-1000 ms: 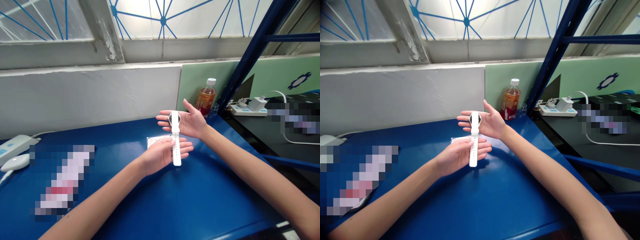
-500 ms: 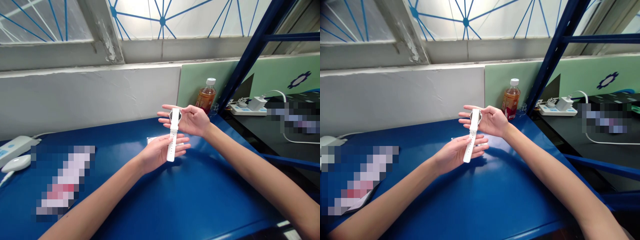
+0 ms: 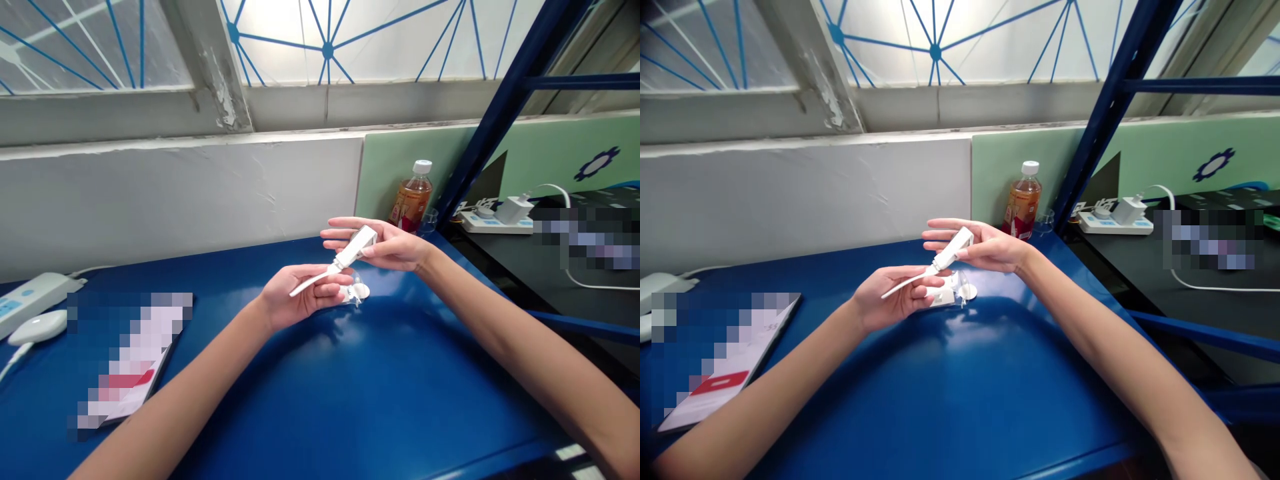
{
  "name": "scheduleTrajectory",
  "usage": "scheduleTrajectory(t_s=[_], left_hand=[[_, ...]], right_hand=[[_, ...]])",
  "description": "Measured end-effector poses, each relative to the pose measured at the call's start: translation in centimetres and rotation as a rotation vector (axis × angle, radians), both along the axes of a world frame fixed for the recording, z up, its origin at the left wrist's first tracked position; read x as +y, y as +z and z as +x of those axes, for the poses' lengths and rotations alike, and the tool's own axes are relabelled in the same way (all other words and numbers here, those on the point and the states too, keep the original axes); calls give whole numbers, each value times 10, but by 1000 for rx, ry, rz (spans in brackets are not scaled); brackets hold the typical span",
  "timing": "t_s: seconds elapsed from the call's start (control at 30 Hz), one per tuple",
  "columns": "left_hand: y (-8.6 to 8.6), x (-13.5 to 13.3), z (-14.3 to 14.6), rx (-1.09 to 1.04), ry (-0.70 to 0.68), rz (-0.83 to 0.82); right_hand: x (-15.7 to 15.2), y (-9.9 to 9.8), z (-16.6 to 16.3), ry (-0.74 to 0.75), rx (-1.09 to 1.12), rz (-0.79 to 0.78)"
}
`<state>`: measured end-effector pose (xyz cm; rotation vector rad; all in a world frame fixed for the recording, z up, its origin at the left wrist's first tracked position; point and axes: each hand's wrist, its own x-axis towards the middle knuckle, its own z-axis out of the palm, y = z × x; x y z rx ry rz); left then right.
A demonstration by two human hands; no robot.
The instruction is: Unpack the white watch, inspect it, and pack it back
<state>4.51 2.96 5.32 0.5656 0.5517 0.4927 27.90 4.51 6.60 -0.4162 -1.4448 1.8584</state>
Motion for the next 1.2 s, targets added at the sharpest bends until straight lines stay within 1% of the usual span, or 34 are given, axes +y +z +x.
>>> scheduleTrajectory(t_s=[0.07, 0.13, 0.27, 0.37, 0.43, 0.5, 0.57, 0.63, 0.7, 0.73, 0.77, 0.8, 0.9, 0.97, 1.0, 1.07, 1.2], left_hand=[[1, 0, 0, -34, 19, -63], [0, -1, 0, -97, 60, -98], [-4, -3, 4, -202, 200, -100], [-7, -5, 9, -199, 193, -84], [-5, -7, 12, -165, 185, -48], [-3, -10, 15, -107, 208, 5], [-2, -13, 18, -46, 217, 71], [-3, -16, 20, 10, 197, 170], [-6, -20, 23, 65, 162, 271], [-8, -22, 24, 95, 155, 298], [-10, -23, 26, 117, 157, 312], [-11, -24, 27, 132, 161, 319], [-14, -24, 29, 150, 181, 325], [-15, -22, 30, 168, 199, 328], [-16, -21, 29, 188, 215, 326], [-18, -19, 29, 234, 250, 318], [-18, -18, 29, 309, 289, 326]], right_hand=[[2, -4, -1, -26, -4, 9], [7, -9, -3, -112, 4, 11], [18, -19, -6, -426, 46, 11], [21, -22, -8, -623, 4, 37], [19, -21, -10, -683, -82, 102], [13, -18, -15, -706, -198, 226], [7, -15, -21, -709, -297, 363], [2, -14, -28, -695, -326, 459], [0, -16, -34, -719, -338, 511], [1, -17, -35, -732, -342, 506], [2, -18, -36, -728, -337, 472], [3, -20, -36, -695, -317, 399], [7, -22, -33, -475, -150, 66], [8, -22, -30, -338, -9, -107], [8, -21, -29, -293, 46, -157], [8, -18, -28, -233, 110, -207], [5, -11, -27, -179, 130, -212]])
